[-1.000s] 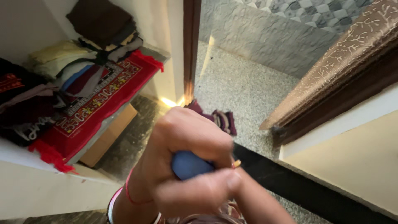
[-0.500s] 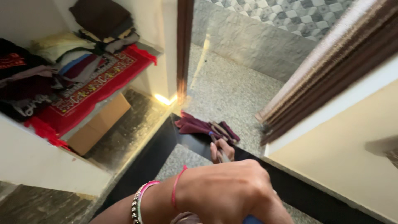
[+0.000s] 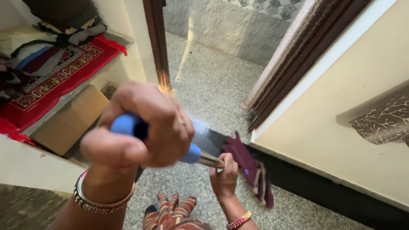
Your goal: The person mops the floor using a microfiber mop and spreads out pieces of cloth over a cot.
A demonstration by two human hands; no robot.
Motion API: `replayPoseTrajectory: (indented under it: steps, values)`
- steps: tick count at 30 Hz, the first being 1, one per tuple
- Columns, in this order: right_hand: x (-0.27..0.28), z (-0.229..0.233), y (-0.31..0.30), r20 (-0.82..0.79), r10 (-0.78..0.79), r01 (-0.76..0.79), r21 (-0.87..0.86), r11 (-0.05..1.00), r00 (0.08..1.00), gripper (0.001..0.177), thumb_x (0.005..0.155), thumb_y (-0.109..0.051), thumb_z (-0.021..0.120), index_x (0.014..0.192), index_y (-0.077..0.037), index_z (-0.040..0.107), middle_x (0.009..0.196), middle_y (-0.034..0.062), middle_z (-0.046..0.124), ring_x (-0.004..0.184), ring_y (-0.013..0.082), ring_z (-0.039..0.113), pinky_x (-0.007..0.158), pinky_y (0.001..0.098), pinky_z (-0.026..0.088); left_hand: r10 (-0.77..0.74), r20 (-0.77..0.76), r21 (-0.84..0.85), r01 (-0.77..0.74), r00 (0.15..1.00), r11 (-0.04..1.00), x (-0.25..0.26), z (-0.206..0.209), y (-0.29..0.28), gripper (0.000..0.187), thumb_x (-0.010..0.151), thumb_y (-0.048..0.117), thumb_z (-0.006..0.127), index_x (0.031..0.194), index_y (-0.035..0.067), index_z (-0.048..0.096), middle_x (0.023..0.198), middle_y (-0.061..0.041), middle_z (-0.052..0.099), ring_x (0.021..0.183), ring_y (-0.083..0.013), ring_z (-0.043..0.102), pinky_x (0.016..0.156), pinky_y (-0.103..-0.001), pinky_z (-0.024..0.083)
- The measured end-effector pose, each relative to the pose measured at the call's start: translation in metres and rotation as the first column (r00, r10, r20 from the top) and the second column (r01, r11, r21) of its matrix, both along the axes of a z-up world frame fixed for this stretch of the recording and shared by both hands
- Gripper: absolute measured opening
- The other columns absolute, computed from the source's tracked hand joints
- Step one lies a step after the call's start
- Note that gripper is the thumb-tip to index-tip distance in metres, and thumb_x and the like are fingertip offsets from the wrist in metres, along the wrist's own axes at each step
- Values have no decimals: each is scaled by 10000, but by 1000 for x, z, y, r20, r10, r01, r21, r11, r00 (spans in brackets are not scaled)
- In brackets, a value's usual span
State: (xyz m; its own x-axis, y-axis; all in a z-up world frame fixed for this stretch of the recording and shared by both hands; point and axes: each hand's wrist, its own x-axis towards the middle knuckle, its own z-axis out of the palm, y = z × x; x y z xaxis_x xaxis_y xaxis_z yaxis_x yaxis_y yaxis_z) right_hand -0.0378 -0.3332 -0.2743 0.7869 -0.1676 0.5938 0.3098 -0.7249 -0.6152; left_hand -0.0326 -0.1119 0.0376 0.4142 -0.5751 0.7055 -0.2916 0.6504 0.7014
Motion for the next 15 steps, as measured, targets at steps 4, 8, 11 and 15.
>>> replayPoseTrajectory:
  steps: [4,8,11,15]
  values:
    - [11,-2,-16,-17,29,-29,-30,999,999,117,798,-94,695,765,-105,584,672,143,618,651,385,637,591,468,510,111,-214,-165,-148,970,975,-15,-6,-13,365,895,277,685,692,63,469,501,-35,462,388,-131,432,412,-288,357]
    - [17,-5,-23,2,108,-108,106,989,994,97,762,-66,655,716,-95,575,608,155,578,559,359,630,527,421,505,291,-293,-148,-344,911,927,-35,-9,-23,301,975,166,627,769,28,455,558,-75,449,428,-140,405,450,-276,374]
    - [11,-8,-20,39,104,-108,147,983,994,92,752,-65,641,708,-90,565,599,152,565,542,349,621,527,399,501,332,-348,-164,-406,877,899,-53,-8,-30,258,935,85,594,743,56,423,565,-59,431,437,-128,386,452,-281,367]
    - [9,-19,-13,63,150,-157,138,978,987,92,782,-47,628,735,-90,562,618,149,553,561,353,608,536,398,485,392,-381,-149,-474,838,868,-79,-11,-29,302,967,59,584,726,50,403,559,-53,420,439,-106,381,449,-267,360]
